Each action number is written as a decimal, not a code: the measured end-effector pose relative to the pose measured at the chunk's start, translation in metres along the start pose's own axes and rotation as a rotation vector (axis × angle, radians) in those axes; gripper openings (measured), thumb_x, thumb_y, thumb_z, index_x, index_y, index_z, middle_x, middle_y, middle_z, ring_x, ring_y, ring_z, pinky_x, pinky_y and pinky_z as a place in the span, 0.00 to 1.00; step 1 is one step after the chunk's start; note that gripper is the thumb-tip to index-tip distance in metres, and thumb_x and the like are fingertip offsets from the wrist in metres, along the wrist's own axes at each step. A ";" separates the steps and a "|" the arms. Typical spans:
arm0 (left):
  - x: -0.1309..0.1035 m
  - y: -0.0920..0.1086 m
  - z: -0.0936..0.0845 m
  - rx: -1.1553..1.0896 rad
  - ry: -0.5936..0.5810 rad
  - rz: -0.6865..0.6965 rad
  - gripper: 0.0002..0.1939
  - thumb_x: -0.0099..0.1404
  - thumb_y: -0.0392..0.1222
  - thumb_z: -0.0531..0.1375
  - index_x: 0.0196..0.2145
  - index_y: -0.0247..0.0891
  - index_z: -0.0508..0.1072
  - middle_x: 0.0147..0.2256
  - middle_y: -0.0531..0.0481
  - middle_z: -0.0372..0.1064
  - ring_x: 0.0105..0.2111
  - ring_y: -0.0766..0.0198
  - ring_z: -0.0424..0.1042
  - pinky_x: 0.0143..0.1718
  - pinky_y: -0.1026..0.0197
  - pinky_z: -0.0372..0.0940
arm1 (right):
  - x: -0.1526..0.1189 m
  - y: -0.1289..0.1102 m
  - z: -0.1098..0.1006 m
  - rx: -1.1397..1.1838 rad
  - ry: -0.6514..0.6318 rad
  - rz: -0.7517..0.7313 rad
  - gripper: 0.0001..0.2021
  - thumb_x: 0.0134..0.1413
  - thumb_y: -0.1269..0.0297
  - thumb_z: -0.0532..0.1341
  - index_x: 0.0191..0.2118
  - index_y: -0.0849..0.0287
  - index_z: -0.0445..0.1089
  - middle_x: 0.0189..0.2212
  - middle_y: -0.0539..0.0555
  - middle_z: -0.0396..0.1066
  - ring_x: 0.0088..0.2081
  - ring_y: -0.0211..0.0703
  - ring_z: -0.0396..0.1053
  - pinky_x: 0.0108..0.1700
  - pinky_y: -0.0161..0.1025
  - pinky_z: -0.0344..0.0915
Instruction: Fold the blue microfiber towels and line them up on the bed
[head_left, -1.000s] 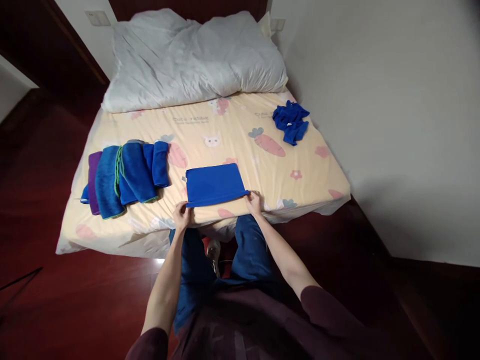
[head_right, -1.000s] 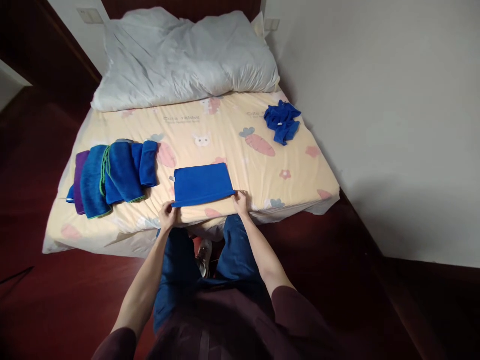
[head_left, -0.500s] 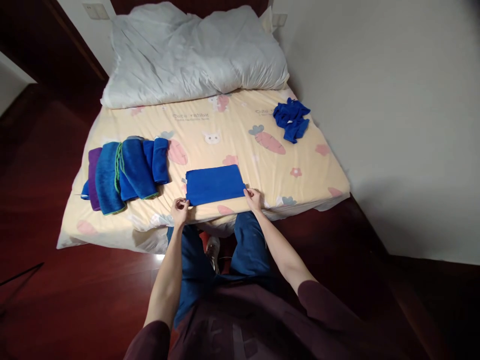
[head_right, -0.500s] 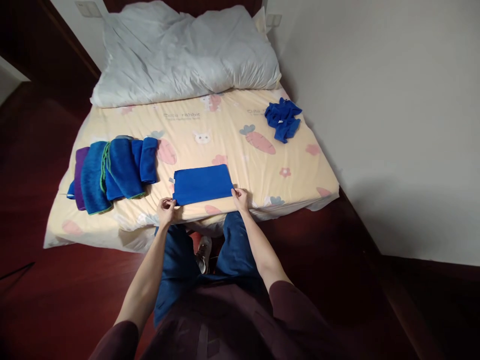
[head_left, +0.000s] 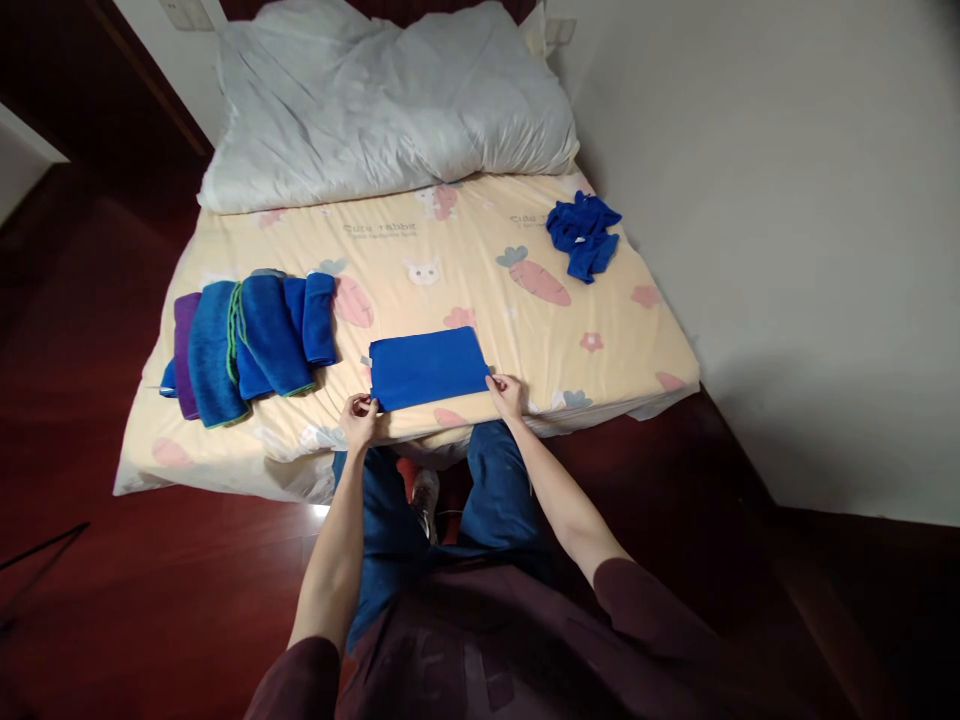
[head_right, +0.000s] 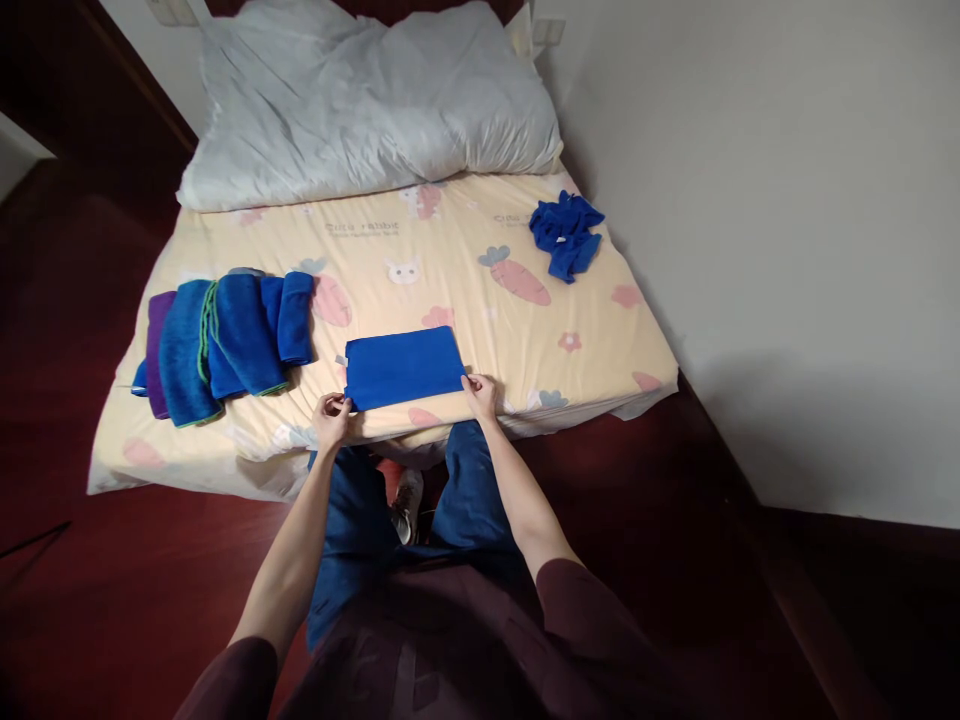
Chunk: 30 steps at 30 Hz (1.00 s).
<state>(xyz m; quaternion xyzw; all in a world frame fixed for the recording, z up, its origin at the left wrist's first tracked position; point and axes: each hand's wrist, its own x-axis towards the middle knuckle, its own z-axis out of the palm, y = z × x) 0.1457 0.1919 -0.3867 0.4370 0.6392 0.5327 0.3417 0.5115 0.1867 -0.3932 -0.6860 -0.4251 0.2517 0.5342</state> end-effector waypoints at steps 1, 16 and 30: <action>0.000 0.000 0.001 -0.018 0.001 0.006 0.16 0.58 0.51 0.69 0.39 0.43 0.72 0.33 0.50 0.74 0.33 0.59 0.77 0.47 0.52 0.76 | 0.001 0.000 0.000 0.004 0.022 0.014 0.20 0.52 0.44 0.67 0.31 0.59 0.77 0.26 0.53 0.72 0.29 0.44 0.67 0.37 0.43 0.69; 0.008 0.033 -0.026 0.483 -0.607 0.638 0.36 0.66 0.52 0.65 0.69 0.42 0.69 0.74 0.38 0.57 0.77 0.40 0.51 0.76 0.32 0.48 | -0.011 -0.030 -0.026 -0.265 -0.304 -0.485 0.27 0.64 0.59 0.63 0.67 0.56 0.72 0.70 0.64 0.66 0.72 0.58 0.63 0.73 0.59 0.61; 0.006 0.002 -0.001 0.248 -0.362 0.417 0.32 0.57 0.40 0.62 0.60 0.41 0.77 0.64 0.39 0.73 0.67 0.45 0.69 0.73 0.36 0.59 | 0.001 -0.009 -0.004 -0.311 -0.296 -0.414 0.29 0.54 0.76 0.58 0.61 0.58 0.76 0.61 0.60 0.78 0.63 0.52 0.73 0.69 0.55 0.66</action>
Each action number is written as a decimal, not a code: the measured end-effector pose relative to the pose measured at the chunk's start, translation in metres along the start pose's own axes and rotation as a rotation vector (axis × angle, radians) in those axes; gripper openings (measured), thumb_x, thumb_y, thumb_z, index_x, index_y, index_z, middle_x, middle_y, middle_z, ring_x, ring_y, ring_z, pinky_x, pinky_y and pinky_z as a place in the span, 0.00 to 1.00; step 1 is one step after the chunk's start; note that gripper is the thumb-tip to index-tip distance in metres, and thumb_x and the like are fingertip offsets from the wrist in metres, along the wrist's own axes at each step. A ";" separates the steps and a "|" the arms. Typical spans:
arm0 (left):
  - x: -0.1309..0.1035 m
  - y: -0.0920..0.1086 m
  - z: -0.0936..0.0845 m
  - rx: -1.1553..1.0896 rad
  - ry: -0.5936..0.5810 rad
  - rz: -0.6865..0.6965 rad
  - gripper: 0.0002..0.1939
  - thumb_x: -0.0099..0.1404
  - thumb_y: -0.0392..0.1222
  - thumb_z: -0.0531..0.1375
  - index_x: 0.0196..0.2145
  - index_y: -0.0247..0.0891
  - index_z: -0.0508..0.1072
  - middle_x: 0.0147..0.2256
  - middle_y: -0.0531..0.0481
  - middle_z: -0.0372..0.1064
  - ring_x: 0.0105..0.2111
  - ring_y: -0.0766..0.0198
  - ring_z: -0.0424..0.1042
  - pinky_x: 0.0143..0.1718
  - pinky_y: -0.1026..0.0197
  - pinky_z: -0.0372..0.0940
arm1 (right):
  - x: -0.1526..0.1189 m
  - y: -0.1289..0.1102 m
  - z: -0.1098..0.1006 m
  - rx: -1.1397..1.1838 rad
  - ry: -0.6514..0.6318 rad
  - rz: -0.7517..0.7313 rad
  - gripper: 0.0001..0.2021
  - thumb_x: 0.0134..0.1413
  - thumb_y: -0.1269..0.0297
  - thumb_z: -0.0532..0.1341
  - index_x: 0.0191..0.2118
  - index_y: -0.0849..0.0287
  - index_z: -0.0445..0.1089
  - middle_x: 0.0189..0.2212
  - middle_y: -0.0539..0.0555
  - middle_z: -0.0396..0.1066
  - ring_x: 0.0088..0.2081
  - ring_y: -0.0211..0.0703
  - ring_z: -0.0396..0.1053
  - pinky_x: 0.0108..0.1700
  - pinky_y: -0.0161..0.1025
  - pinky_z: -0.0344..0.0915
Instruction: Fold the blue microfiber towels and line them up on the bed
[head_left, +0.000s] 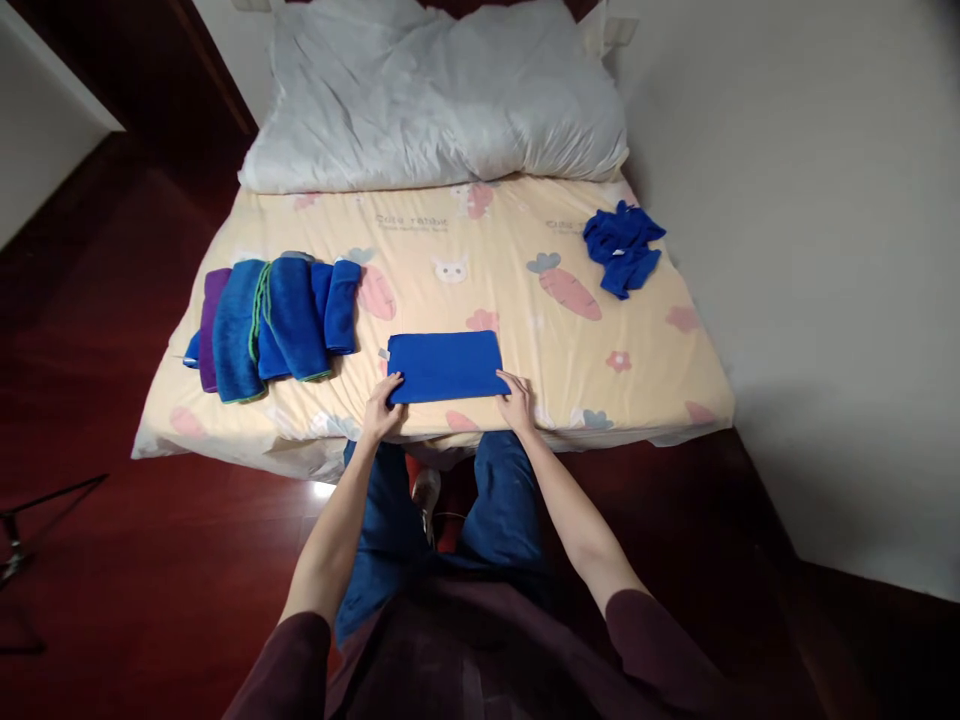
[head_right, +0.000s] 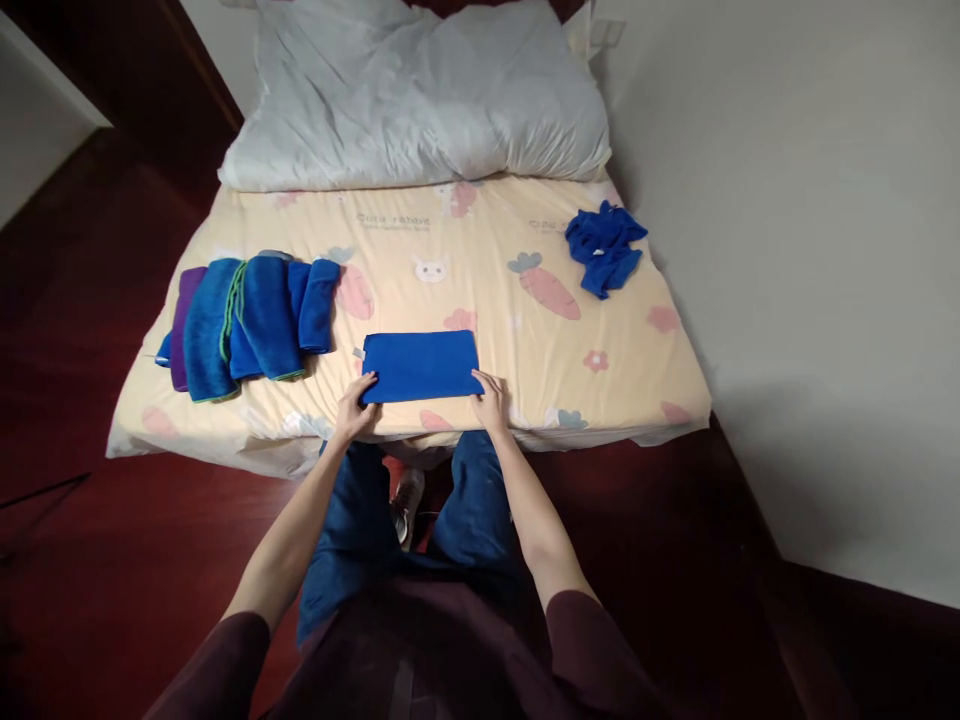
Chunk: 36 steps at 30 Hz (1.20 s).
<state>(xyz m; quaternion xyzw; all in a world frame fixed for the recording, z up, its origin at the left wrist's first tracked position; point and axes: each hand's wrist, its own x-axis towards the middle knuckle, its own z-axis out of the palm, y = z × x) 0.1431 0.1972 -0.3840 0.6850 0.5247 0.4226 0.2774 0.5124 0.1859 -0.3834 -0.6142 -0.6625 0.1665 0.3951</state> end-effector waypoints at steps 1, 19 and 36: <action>0.000 -0.002 0.000 -0.015 0.032 -0.008 0.31 0.57 0.39 0.61 0.59 0.41 0.77 0.63 0.39 0.73 0.66 0.46 0.70 0.72 0.37 0.61 | 0.000 0.002 0.001 0.019 0.023 0.017 0.29 0.53 0.77 0.57 0.60 0.58 0.76 0.60 0.60 0.78 0.63 0.52 0.73 0.69 0.55 0.67; 0.000 0.001 0.004 0.061 0.088 -0.052 0.30 0.55 0.34 0.56 0.56 0.41 0.79 0.54 0.41 0.77 0.60 0.44 0.70 0.68 0.39 0.63 | -0.002 0.002 0.002 -0.013 0.075 0.073 0.26 0.59 0.77 0.54 0.59 0.56 0.75 0.57 0.60 0.78 0.61 0.53 0.72 0.69 0.54 0.67; -0.002 -0.006 0.012 0.006 0.255 -0.256 0.19 0.73 0.57 0.60 0.48 0.39 0.77 0.42 0.43 0.68 0.41 0.53 0.72 0.50 0.51 0.69 | -0.011 0.019 0.020 0.085 0.232 0.244 0.24 0.73 0.48 0.52 0.60 0.60 0.69 0.44 0.66 0.77 0.47 0.55 0.77 0.52 0.51 0.75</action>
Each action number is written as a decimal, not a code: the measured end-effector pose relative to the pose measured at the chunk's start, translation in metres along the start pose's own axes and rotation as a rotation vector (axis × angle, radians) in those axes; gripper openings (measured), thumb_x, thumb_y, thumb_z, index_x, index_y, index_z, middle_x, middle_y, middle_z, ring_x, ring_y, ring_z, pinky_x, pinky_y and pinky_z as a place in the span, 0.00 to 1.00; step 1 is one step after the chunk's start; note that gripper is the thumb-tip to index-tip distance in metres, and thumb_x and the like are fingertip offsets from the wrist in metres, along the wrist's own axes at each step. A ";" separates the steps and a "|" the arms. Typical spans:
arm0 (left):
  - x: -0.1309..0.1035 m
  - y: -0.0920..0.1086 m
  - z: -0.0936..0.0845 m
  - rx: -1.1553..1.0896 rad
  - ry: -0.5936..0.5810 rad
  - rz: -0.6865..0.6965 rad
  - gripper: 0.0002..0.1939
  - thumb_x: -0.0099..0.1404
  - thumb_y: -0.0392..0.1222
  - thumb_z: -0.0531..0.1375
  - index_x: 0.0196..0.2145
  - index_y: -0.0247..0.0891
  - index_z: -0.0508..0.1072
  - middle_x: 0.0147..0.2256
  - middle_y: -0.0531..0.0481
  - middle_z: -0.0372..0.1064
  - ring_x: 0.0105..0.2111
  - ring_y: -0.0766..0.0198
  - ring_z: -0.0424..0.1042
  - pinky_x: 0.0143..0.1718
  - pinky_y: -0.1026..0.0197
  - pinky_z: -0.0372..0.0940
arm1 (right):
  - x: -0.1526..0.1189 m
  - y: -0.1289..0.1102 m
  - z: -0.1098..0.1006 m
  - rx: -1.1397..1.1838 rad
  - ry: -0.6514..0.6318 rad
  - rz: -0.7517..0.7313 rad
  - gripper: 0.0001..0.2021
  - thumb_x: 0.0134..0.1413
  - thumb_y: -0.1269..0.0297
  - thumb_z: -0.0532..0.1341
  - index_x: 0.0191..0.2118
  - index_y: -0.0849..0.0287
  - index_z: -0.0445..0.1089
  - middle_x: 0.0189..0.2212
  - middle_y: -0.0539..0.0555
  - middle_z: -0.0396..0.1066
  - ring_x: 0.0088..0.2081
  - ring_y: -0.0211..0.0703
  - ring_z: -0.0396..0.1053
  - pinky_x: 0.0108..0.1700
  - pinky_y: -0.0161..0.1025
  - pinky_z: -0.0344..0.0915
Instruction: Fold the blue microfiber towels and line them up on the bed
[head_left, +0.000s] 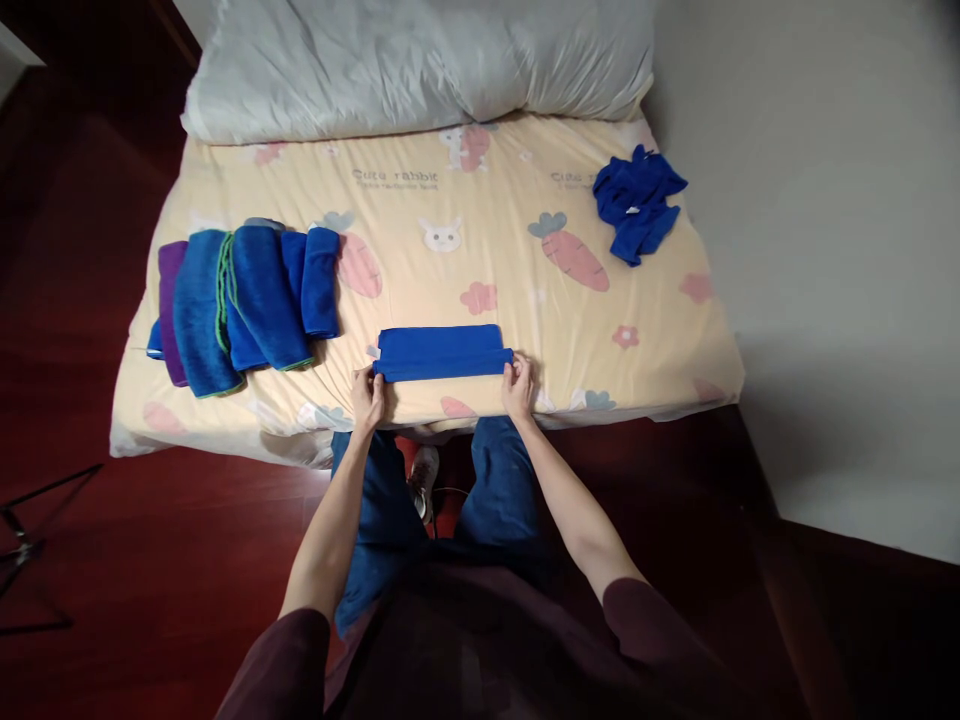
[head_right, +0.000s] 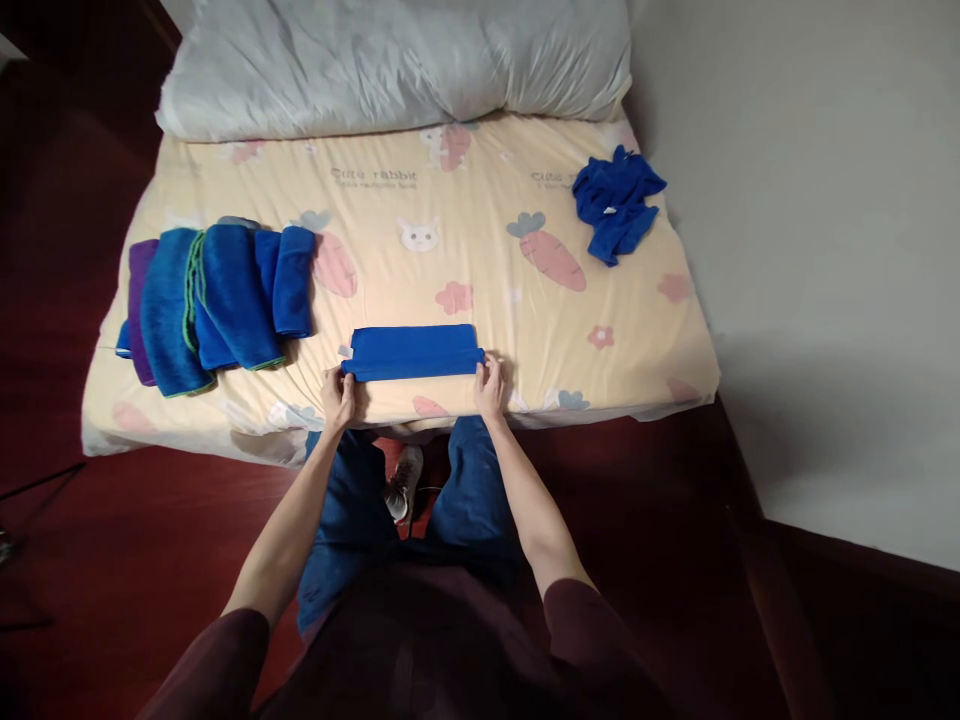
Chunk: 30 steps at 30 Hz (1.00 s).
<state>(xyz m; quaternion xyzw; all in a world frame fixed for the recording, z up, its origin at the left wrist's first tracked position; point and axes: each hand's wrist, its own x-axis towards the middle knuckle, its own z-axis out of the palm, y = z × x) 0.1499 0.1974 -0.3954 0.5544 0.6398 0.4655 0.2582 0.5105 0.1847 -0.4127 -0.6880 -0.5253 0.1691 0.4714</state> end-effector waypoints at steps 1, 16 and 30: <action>0.000 0.001 0.000 0.001 0.005 0.002 0.19 0.73 0.57 0.60 0.47 0.39 0.76 0.42 0.43 0.67 0.41 0.52 0.72 0.50 0.50 0.69 | 0.000 -0.001 0.000 0.001 0.004 0.006 0.23 0.72 0.48 0.53 0.59 0.60 0.69 0.44 0.65 0.76 0.47 0.55 0.77 0.53 0.52 0.75; -0.004 0.000 -0.002 0.095 0.051 0.105 0.18 0.74 0.58 0.57 0.42 0.41 0.74 0.38 0.43 0.70 0.46 0.49 0.69 0.50 0.49 0.67 | -0.003 -0.007 -0.002 -0.088 0.081 -0.033 0.18 0.71 0.48 0.53 0.49 0.57 0.69 0.41 0.64 0.76 0.45 0.52 0.75 0.52 0.49 0.74; -0.007 0.004 0.001 0.220 0.082 0.157 0.14 0.73 0.51 0.57 0.44 0.41 0.77 0.34 0.42 0.72 0.44 0.48 0.70 0.51 0.46 0.69 | -0.001 -0.008 -0.001 -0.121 0.127 -0.090 0.13 0.69 0.53 0.57 0.46 0.57 0.71 0.40 0.63 0.79 0.44 0.52 0.76 0.51 0.50 0.75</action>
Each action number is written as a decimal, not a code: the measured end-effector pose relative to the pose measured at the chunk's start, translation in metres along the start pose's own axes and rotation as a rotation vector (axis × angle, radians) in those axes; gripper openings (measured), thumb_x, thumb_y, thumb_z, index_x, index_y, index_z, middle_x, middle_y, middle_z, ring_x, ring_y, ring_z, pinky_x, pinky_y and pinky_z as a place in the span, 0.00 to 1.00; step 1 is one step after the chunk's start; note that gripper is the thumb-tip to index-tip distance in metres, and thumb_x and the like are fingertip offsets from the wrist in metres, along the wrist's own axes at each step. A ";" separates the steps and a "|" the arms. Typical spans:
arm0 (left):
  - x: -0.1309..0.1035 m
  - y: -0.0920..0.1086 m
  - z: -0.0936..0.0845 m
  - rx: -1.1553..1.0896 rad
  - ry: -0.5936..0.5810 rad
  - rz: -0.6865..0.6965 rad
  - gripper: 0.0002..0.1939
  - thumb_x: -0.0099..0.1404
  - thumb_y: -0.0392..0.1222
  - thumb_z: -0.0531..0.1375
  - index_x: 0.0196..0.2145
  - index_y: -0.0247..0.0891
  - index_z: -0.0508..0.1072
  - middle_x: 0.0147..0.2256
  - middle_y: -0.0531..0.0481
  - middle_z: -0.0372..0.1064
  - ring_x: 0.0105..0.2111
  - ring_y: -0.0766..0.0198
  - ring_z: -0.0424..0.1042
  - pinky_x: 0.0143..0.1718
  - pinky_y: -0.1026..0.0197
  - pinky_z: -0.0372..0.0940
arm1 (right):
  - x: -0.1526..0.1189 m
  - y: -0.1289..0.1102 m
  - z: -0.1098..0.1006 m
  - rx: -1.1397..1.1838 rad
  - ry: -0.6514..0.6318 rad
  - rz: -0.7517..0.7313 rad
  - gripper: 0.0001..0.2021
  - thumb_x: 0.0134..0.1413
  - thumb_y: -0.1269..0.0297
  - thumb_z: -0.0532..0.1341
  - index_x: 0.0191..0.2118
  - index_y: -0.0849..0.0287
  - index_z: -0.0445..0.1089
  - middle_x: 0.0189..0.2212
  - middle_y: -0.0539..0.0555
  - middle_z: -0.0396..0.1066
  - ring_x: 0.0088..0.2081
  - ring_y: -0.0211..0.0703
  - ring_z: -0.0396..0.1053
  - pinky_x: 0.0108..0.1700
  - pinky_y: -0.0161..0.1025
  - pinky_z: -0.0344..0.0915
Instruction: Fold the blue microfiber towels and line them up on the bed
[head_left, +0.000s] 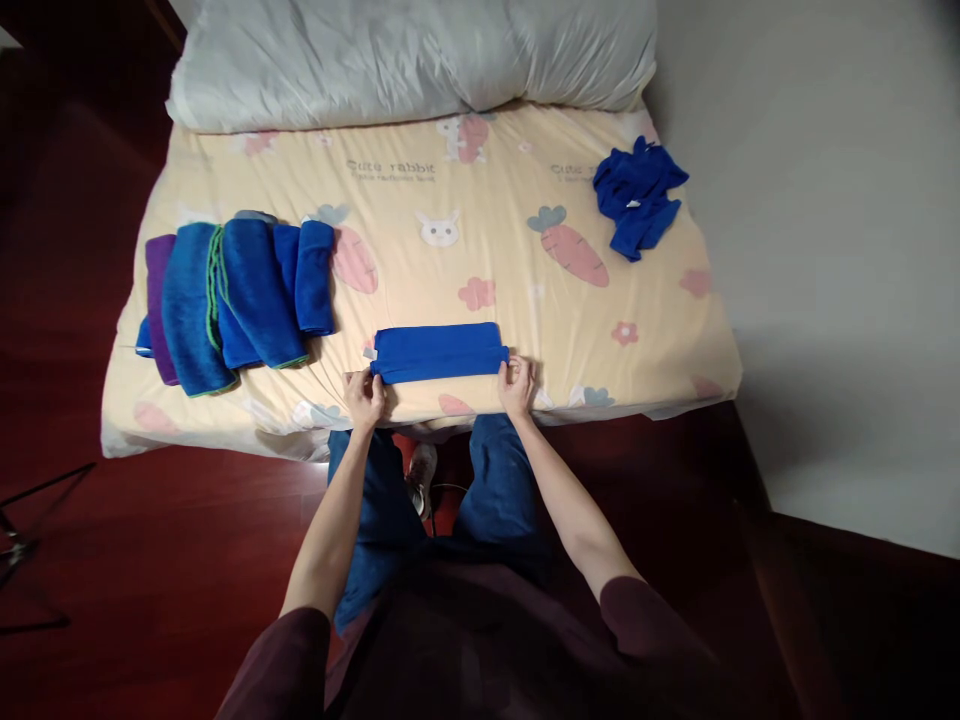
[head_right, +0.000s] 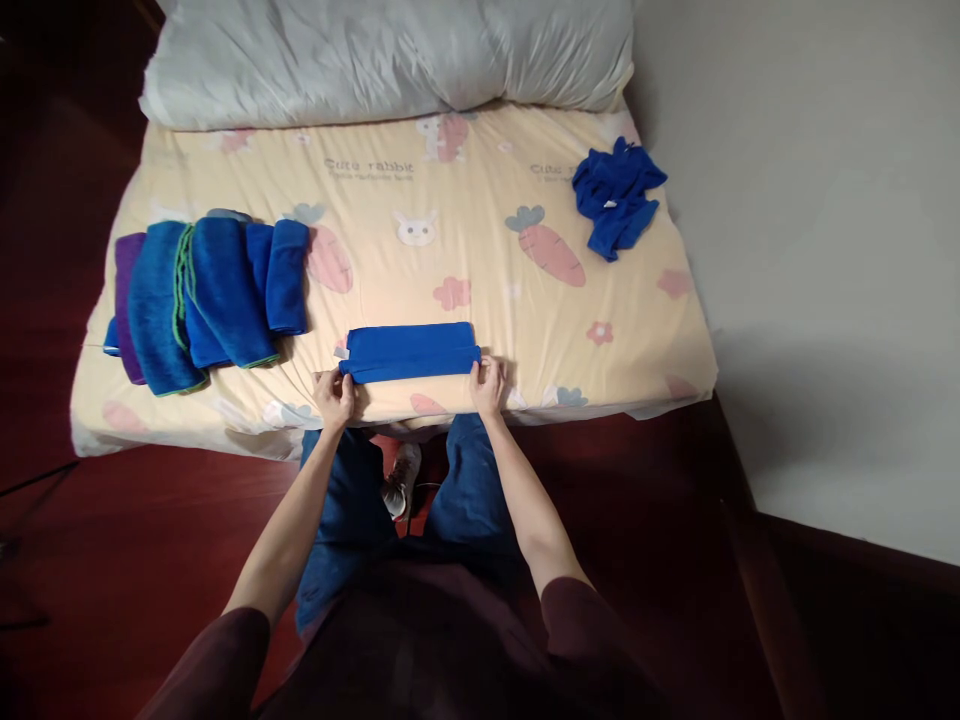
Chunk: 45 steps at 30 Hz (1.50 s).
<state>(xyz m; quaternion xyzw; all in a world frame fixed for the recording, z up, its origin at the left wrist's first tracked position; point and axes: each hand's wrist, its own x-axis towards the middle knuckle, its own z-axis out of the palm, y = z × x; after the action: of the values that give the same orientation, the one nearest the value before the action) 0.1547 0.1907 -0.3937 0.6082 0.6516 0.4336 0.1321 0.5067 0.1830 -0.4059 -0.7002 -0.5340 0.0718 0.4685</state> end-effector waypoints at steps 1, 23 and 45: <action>0.000 0.000 0.001 -0.011 0.003 -0.004 0.14 0.73 0.51 0.57 0.45 0.40 0.77 0.35 0.42 0.72 0.45 0.48 0.70 0.50 0.47 0.69 | 0.000 -0.001 0.000 0.000 -0.005 0.008 0.12 0.68 0.54 0.58 0.46 0.56 0.71 0.40 0.62 0.79 0.44 0.52 0.76 0.52 0.50 0.75; 0.000 0.001 0.004 0.007 -0.027 0.204 0.13 0.73 0.40 0.56 0.50 0.41 0.78 0.59 0.35 0.73 0.61 0.47 0.69 0.65 0.39 0.63 | 0.004 -0.009 -0.007 -0.100 -0.151 -0.232 0.21 0.75 0.67 0.50 0.58 0.54 0.80 0.58 0.62 0.78 0.61 0.53 0.74 0.65 0.56 0.69; 0.011 0.016 -0.004 0.055 -0.225 0.093 0.27 0.65 0.39 0.60 0.61 0.43 0.74 0.65 0.43 0.71 0.65 0.43 0.65 0.69 0.38 0.56 | 0.008 -0.023 -0.016 -0.203 -0.317 -0.149 0.29 0.61 0.72 0.55 0.66 0.55 0.72 0.66 0.60 0.72 0.64 0.56 0.67 0.67 0.59 0.60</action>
<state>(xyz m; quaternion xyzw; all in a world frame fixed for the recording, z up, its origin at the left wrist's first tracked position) 0.1602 0.1971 -0.3754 0.6860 0.6154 0.3502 0.1673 0.5042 0.1804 -0.3773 -0.6822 -0.6559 0.0923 0.3097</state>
